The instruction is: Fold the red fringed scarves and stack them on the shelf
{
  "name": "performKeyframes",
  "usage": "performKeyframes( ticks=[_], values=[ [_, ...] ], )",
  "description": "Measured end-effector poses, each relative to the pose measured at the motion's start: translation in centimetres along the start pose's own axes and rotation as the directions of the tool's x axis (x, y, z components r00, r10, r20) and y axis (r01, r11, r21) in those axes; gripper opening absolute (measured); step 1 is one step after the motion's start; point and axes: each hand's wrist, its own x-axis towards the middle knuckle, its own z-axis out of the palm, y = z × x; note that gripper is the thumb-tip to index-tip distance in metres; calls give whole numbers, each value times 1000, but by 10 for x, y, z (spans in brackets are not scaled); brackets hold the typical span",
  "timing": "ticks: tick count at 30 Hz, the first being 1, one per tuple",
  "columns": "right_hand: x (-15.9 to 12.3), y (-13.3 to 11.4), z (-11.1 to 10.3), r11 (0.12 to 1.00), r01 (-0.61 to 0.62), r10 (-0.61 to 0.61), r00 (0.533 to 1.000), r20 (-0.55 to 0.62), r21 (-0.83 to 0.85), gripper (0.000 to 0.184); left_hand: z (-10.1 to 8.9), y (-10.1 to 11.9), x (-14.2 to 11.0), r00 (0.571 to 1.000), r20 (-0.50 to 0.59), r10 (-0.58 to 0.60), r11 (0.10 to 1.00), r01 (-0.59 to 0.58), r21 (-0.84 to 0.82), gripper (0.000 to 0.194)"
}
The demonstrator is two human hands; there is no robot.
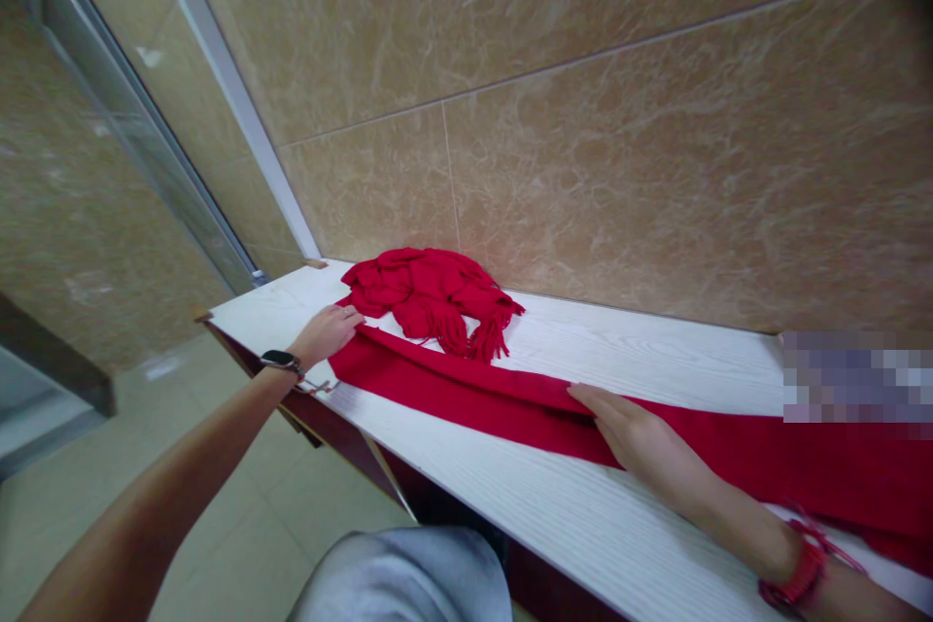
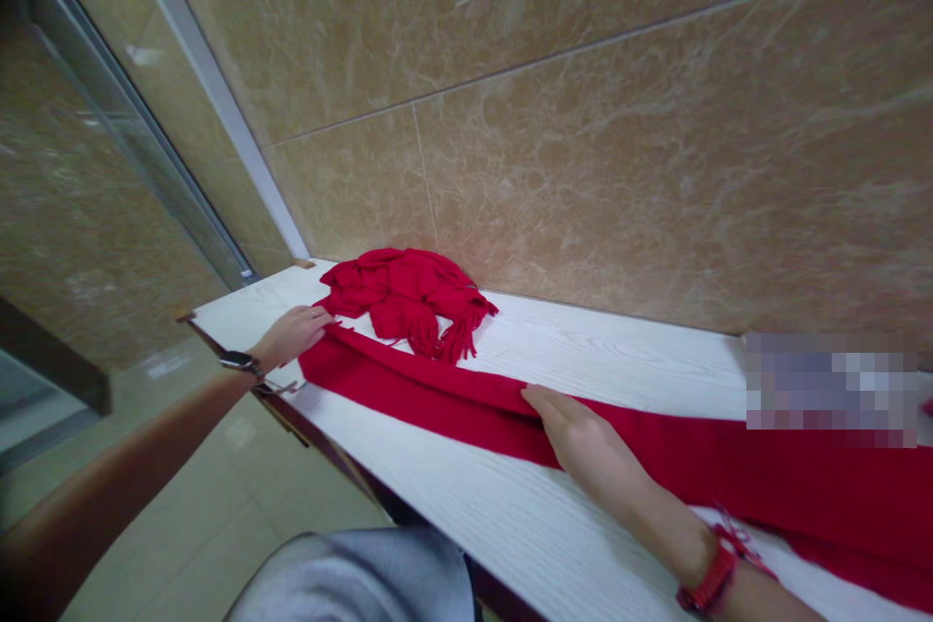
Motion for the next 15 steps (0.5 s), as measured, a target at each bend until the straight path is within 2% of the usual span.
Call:
performKeyframes(
  ticks=[2,4,7,10,15],
  values=[
    [2,0,-4,999,-34,34,998,-48,-6,41,-6,-4,-11,999,-16,-46,999,46,-9,26],
    [2,1,-6,1000,-17,18,999,-31,4,41,-5,-4,-25,998,45,-42,998,44,-45,24],
    [0,2,-4,994,104,-105,992,67,18,44,9,0,-43,988,156,-14,996,27,-87,20],
    [-1,2,-1,983,181,-180,977,112,1,47,17,2,-49,984,166,-63,994,76,-77,20],
    [4,1,-10,997,78,-78,997,3,5,41,4,-3,-39,983,97,-154,986,159,-49,20]
  ],
)
